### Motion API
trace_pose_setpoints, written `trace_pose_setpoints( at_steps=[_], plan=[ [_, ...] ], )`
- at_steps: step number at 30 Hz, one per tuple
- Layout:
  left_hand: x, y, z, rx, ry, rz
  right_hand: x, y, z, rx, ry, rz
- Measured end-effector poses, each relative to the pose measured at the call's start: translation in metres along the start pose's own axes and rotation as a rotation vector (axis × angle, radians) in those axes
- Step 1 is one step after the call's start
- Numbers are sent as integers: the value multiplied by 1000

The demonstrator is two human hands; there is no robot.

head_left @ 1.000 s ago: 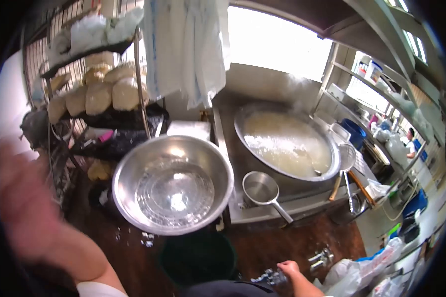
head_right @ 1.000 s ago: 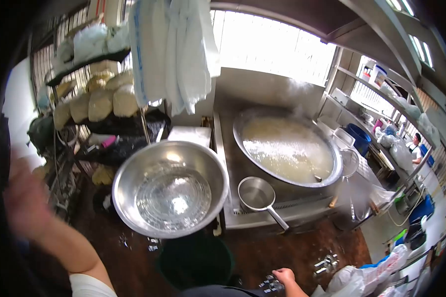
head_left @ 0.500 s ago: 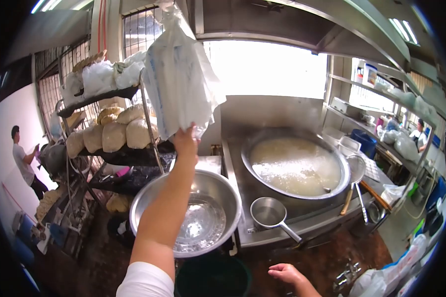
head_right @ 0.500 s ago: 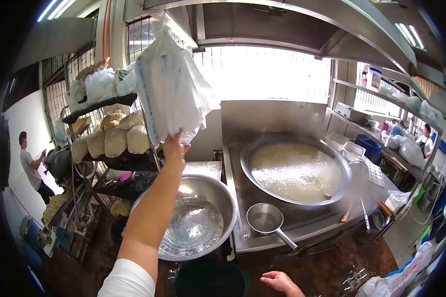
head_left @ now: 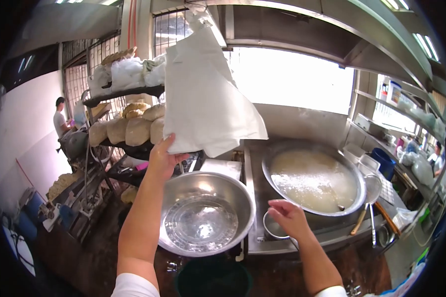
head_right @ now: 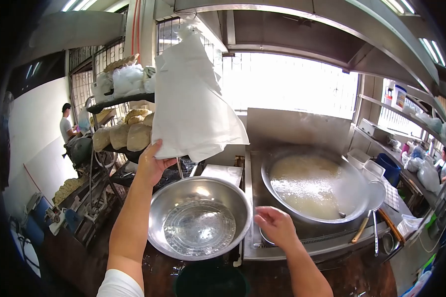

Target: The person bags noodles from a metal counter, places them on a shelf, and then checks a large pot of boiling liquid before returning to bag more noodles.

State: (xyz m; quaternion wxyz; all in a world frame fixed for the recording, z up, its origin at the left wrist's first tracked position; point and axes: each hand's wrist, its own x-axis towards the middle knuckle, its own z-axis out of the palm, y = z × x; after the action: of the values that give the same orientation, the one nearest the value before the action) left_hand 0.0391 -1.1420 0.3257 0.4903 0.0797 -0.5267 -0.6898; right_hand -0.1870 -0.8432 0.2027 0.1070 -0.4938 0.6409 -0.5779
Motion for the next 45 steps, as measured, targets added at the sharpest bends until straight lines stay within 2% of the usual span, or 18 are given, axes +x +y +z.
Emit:
trace_pose_setpoints(
  at_steps=[2,6,9,11,14,16,18,20,22,26,29,30,32,34,36,38,42,45],
  plan=[
    [-9,5,11,-31,-51,28,16,-44,13,-218,16,-175],
    [-38,1,70,32,-69,82,63,-112,43,-685,496,-779],
    [-44,-8,102,84,-221,78,117,-143,41,-846,611,-816],
    [-44,-11,109,110,-451,173,148,-144,33,-615,406,-772],
    [-48,-12,101,220,-414,215,185,-117,-2,-319,358,-700],
    [-21,-39,74,303,-260,178,172,-142,6,463,445,-188],
    [-15,-34,71,344,16,211,175,-136,-3,473,470,-98],
    [-11,-31,70,240,-34,264,178,-129,-8,652,345,-38],
    [-7,-29,73,285,213,78,177,-126,-8,708,280,-35],
    [9,-39,54,-53,191,-51,182,-122,-10,835,209,-6],
    [-1,-30,60,294,181,589,186,-116,-14,838,235,116],
    [-8,-23,73,296,188,586,185,-111,-14,837,231,122],
    [-19,-12,99,763,272,1169,177,-101,-9,396,75,358],
    [-22,-10,120,935,185,1244,159,-99,7,431,8,267],
    [-21,-12,137,1010,127,1237,147,-120,23,465,-52,179],
    [-20,-18,145,1078,17,1222,135,-155,36,427,-28,-323],
    [-27,-26,142,741,-297,817,170,-165,33,148,108,-155],
    [-21,-62,118,224,-21,550,166,-170,35,377,97,36]
  ],
)
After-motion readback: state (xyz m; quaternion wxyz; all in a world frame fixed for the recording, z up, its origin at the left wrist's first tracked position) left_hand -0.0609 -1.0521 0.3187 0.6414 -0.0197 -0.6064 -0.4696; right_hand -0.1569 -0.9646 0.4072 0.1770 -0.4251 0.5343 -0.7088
